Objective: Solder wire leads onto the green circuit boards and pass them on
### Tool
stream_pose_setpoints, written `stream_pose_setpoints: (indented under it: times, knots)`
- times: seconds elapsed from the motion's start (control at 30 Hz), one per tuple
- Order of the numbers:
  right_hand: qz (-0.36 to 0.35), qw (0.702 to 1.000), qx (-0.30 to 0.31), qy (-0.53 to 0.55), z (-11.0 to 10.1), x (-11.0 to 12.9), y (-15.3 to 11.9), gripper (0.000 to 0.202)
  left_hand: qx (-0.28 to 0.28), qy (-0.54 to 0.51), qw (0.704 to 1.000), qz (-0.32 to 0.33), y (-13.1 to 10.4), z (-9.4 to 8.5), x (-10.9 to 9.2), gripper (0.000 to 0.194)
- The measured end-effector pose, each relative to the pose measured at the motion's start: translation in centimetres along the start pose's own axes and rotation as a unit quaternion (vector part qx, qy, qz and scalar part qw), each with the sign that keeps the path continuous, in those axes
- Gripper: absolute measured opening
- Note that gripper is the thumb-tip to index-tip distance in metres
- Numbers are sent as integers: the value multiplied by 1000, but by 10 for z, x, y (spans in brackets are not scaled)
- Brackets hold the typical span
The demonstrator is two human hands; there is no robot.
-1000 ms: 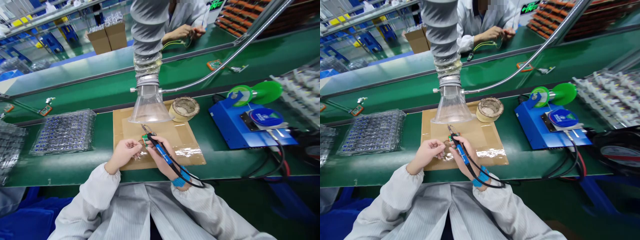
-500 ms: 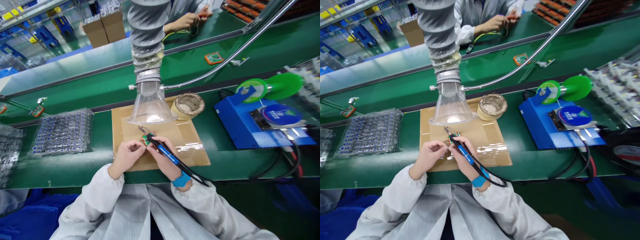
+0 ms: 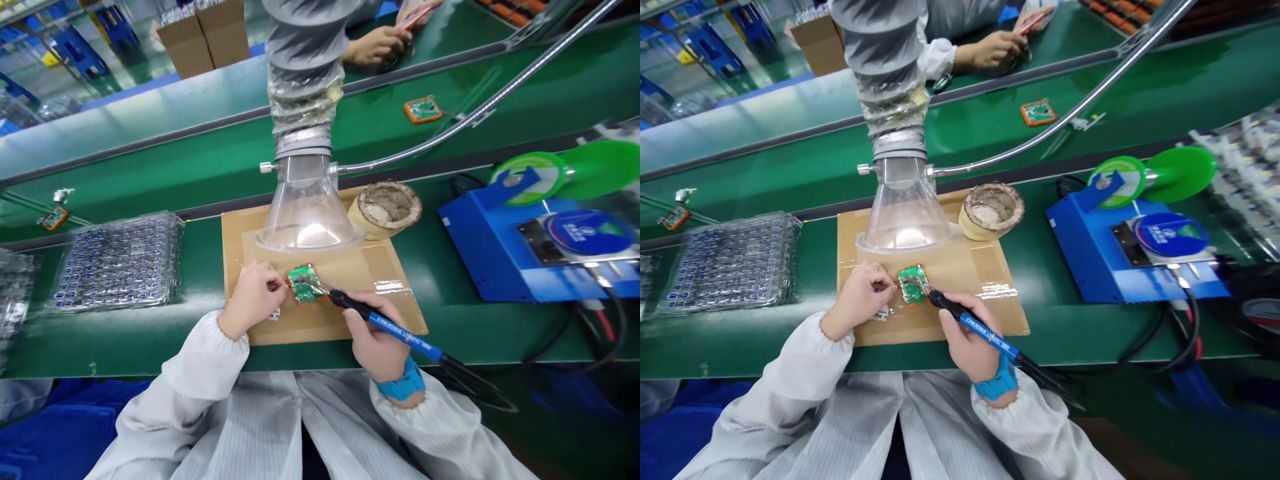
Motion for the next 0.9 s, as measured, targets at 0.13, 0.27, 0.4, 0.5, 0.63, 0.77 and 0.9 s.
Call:
stream_pose_setpoints:
  times: [0.13, 0.27, 0.4, 0.5, 0.63, 0.77, 0.9]
  knots:
    - [-18, 999, 35, 9, 6, 2, -7, 12, 13, -2, 1000, 1, 1, 1, -1, 21]
    - [-29, 999, 37, -22, 11, 12, -4, 10, 20, 1, 1000, -3, 2, 1, -2, 21]
    - [-42, 998, 39, -37, 12, 19, -1, 9, 29, 1, 999, -17, 4, 2, -1, 21]
    - [-54, 997, 44, -39, 13, 22, -1, 9, 35, -4, 999, -20, 5, 2, -2, 21]
    - [-60, 996, 50, -34, 14, 22, -1, 9, 45, -3, 999, -22, 5, 2, -1, 21]
    - [-58, 997, 52, -25, 13, 20, -1, 11, 52, -2, 998, -23, 6, 2, -1, 22]
    - [-60, 997, 49, -13, 12, 21, -1, 13, 54, -2, 998, -27, 7, 2, -1, 22]
Point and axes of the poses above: each hand's wrist, its own y-axis towards the middle knuckle, its own z-axis out of the palm, x = y × z, the point moved 10 cm from there along y, towards the middle knuckle, and after that the axes turned 8 degrees about z, right-handed, at the moved point
